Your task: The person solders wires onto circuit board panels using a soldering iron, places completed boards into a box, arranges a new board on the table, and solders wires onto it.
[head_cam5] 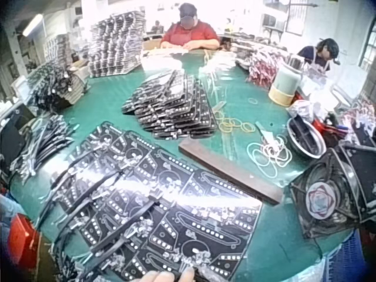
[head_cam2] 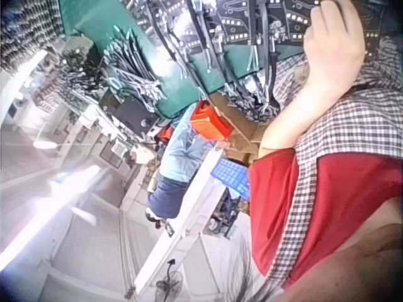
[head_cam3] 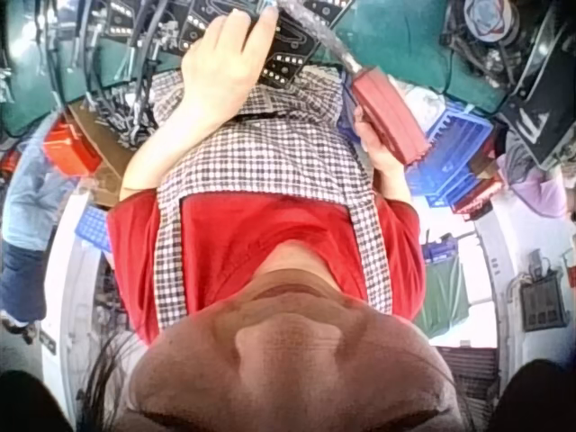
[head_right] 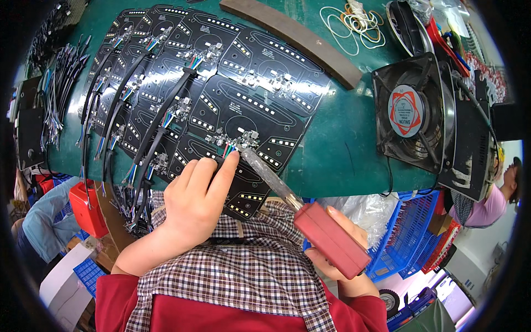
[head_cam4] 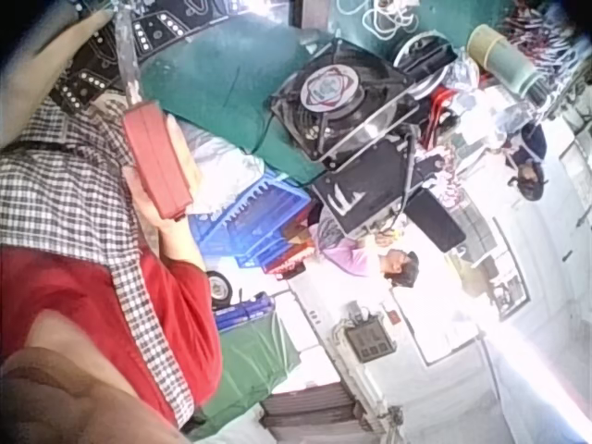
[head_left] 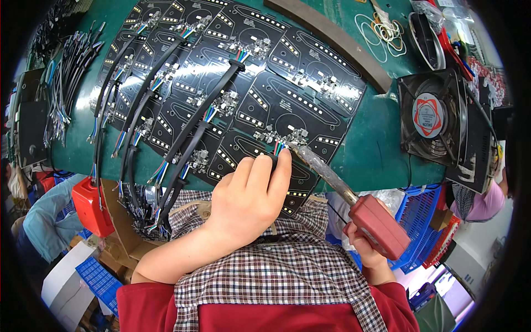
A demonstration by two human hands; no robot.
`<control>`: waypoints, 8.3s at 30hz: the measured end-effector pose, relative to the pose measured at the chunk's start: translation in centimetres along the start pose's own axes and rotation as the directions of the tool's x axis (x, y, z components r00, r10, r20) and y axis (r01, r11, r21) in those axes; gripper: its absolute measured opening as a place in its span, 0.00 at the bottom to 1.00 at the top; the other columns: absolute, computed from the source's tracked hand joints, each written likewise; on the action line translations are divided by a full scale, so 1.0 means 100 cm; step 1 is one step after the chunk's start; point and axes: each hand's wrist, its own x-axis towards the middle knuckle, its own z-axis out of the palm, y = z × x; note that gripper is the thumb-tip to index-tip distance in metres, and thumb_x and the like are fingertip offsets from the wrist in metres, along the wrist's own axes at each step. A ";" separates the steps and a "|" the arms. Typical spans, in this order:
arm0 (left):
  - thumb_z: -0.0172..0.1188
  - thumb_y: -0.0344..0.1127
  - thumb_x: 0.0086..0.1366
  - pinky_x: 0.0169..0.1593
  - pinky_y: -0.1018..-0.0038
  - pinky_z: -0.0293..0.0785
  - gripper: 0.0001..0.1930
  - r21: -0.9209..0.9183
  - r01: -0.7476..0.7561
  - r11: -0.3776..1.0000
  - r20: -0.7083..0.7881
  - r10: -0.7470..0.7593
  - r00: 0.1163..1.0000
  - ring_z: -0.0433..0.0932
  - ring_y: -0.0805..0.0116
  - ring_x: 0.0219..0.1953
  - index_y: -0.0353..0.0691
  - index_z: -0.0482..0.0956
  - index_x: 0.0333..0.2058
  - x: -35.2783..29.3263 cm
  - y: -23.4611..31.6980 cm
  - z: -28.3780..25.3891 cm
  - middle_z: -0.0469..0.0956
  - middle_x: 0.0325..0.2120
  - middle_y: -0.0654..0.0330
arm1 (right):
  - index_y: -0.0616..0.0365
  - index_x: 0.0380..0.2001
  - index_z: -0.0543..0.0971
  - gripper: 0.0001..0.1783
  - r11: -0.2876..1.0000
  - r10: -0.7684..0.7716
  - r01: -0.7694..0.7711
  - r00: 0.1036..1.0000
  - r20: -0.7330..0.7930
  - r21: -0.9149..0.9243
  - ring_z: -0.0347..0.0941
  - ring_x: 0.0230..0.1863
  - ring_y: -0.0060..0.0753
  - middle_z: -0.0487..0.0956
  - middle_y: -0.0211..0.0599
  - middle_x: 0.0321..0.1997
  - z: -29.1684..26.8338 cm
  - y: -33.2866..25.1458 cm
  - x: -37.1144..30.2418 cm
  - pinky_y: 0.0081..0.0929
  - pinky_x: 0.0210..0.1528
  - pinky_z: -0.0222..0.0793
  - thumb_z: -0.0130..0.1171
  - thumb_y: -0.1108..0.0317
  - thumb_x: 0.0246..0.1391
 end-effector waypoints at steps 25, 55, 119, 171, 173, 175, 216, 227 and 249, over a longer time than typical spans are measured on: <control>0.55 0.25 0.41 0.20 0.78 0.62 0.24 0.024 0.021 0.999 0.003 -0.021 1.000 0.64 0.71 0.22 0.30 0.76 0.42 0.003 0.007 -0.004 0.60 0.21 0.63 | 0.71 0.52 0.67 0.34 0.902 0.168 -0.147 0.986 -0.018 0.406 0.78 0.31 0.32 0.79 0.42 0.34 0.014 0.011 -0.010 0.26 0.39 0.73 0.66 0.68 0.41; 0.54 0.29 0.45 0.22 0.83 0.62 0.18 0.114 -0.015 0.993 0.022 0.012 1.000 0.66 0.74 0.25 0.32 0.78 0.38 0.004 0.006 -0.005 0.65 0.23 0.65 | 0.71 0.46 0.72 0.33 0.994 -0.104 0.103 0.995 -0.003 -0.047 0.79 0.34 0.40 0.78 0.48 0.40 0.005 0.001 0.007 0.26 0.35 0.74 0.69 0.63 0.36; 0.53 0.28 0.60 0.32 0.76 0.67 0.07 -0.114 0.309 0.944 -0.361 -0.329 0.873 0.70 0.71 0.24 0.34 0.77 0.37 0.023 -0.363 -0.089 0.72 0.20 0.60 | 0.65 0.53 0.60 0.27 0.773 0.225 0.073 0.897 -0.379 0.630 0.63 0.21 0.21 0.70 0.46 0.43 0.017 -0.019 0.033 0.16 0.20 0.60 0.54 0.62 0.54; 0.61 0.20 0.49 0.28 0.73 0.71 0.18 -0.332 -0.031 0.943 -0.045 0.017 0.999 0.75 0.65 0.27 0.34 0.77 0.42 0.056 -0.021 -0.011 0.74 0.26 0.57 | 0.64 0.57 0.60 0.36 0.631 0.097 0.155 0.956 -0.276 0.760 0.68 0.26 0.23 0.71 0.53 0.48 -0.013 -0.027 0.068 0.19 0.26 0.66 0.63 0.62 0.48; 0.62 0.21 0.48 0.27 0.73 0.72 0.18 -0.224 -0.079 0.971 -0.046 0.071 0.996 0.75 0.66 0.26 0.33 0.77 0.42 0.062 -0.020 0.001 0.74 0.26 0.59 | 0.65 0.57 0.60 0.37 0.618 0.133 0.097 0.965 -0.225 0.780 0.68 0.26 0.23 0.72 0.53 0.49 -0.014 -0.027 0.069 0.20 0.27 0.66 0.64 0.60 0.48; 0.62 0.22 0.48 0.27 0.74 0.72 0.18 -0.185 -0.080 0.979 -0.052 0.071 0.996 0.74 0.66 0.26 0.32 0.77 0.41 0.066 -0.018 0.012 0.72 0.25 0.60 | 0.65 0.57 0.61 0.38 0.604 0.186 0.027 0.967 -0.174 0.797 0.68 0.25 0.23 0.72 0.52 0.48 -0.013 -0.028 0.072 0.20 0.26 0.66 0.64 0.59 0.48; 0.57 0.29 0.46 0.25 0.81 0.71 0.24 -0.131 -0.042 0.990 0.003 0.042 0.999 0.70 0.71 0.28 0.31 0.74 0.45 0.068 -0.025 0.023 0.65 0.25 0.63 | 0.71 0.57 0.61 0.40 0.829 0.197 -0.111 0.975 -0.100 0.548 0.71 0.26 0.20 0.78 0.44 0.41 -0.013 -0.012 0.065 0.17 0.31 0.68 0.67 0.66 0.42; 0.59 0.21 0.45 0.25 0.75 0.67 0.21 -0.161 -0.024 0.987 -0.043 0.017 0.999 0.67 0.69 0.22 0.32 0.76 0.43 0.068 -0.021 0.023 0.66 0.23 0.62 | 0.65 0.62 0.53 0.47 0.638 0.241 -0.140 0.970 -0.023 0.757 0.66 0.28 0.16 0.77 0.42 0.40 -0.015 -0.013 0.066 0.13 0.28 0.60 0.68 0.68 0.43; 0.56 0.28 0.45 0.23 0.83 0.70 0.24 -0.094 -0.068 0.993 0.022 0.071 0.997 0.69 0.73 0.28 0.30 0.74 0.45 0.070 -0.023 0.021 0.65 0.26 0.64 | 0.64 0.62 0.54 0.47 0.669 0.285 -0.131 0.954 -0.090 0.732 0.66 0.23 0.17 0.76 0.47 0.46 -0.010 -0.015 0.063 0.14 0.25 0.62 0.68 0.61 0.43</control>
